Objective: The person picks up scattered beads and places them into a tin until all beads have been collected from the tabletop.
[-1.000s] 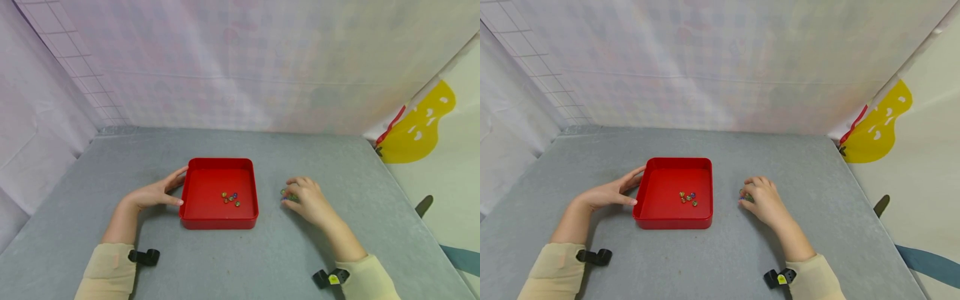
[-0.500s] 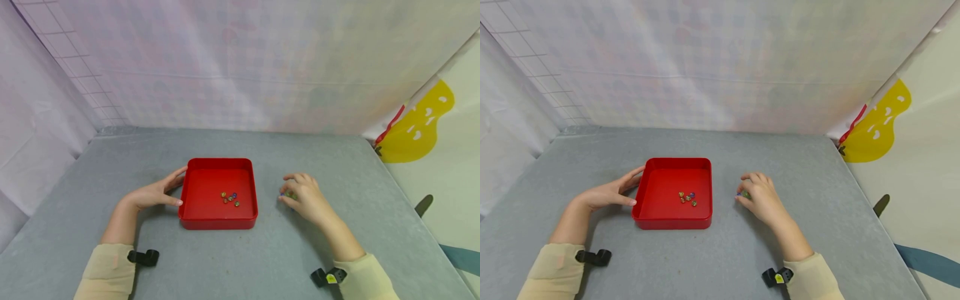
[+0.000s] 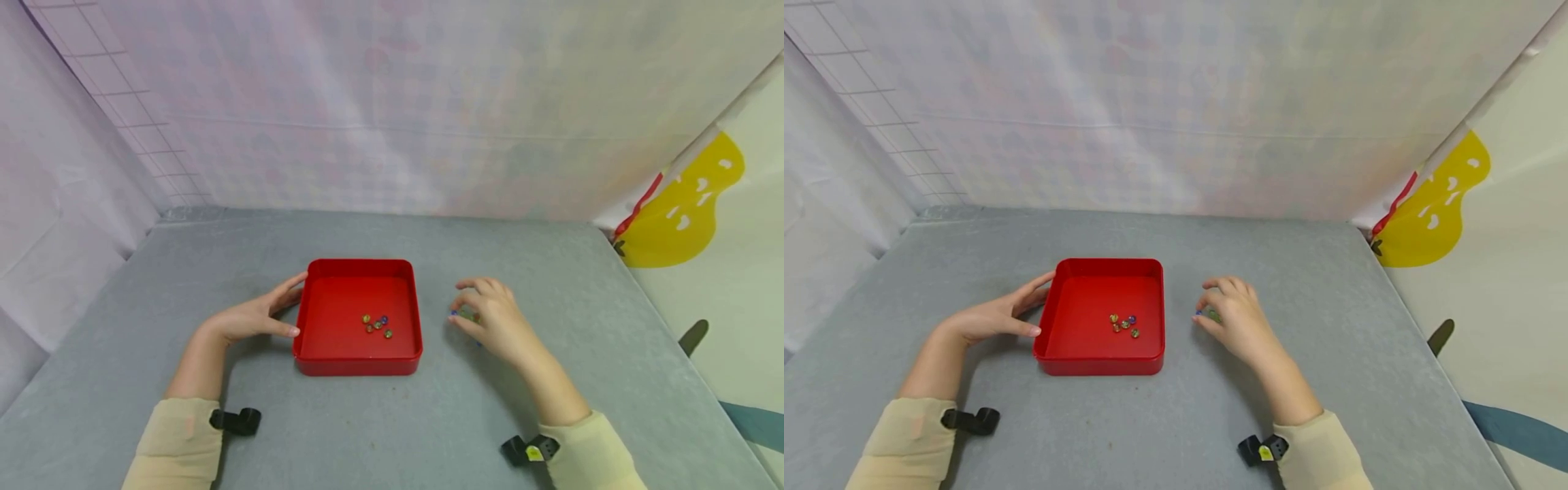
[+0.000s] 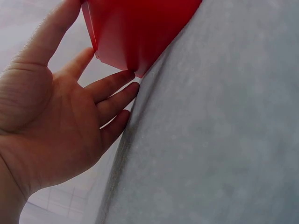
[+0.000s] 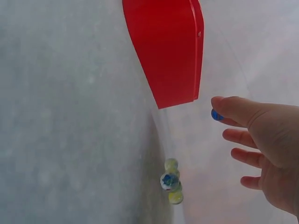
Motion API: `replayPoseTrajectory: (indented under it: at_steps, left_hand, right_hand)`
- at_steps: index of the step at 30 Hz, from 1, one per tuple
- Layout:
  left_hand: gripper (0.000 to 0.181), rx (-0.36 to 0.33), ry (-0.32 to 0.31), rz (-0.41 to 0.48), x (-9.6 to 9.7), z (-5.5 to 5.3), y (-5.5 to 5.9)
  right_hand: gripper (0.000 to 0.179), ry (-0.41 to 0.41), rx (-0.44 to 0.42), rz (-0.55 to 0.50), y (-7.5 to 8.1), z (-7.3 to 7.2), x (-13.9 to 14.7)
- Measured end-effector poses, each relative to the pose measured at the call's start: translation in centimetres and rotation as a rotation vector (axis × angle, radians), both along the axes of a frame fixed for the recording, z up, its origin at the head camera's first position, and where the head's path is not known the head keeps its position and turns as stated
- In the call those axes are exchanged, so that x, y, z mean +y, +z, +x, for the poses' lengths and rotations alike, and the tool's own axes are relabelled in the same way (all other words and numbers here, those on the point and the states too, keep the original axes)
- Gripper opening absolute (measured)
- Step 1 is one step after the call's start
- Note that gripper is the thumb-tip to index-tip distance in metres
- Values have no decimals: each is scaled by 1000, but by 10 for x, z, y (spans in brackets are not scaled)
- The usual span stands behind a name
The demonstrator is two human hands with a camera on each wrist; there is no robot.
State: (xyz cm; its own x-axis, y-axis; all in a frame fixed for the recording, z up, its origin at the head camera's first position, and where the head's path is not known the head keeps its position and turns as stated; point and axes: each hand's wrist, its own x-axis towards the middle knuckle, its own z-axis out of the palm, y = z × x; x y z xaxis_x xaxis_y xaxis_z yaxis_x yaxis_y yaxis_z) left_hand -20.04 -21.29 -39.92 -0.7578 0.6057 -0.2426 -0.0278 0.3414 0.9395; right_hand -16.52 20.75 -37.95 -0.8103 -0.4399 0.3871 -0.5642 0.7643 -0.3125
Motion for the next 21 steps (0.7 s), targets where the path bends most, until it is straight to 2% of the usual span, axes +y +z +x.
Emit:
replayPoseTrajectory:
  at_steps: [21]
  left_hand:
    - [96, -1, 0, 9, -1, 0, -2]
  right_hand:
    - [14, 42, 51, -63, 2, -9, -23]
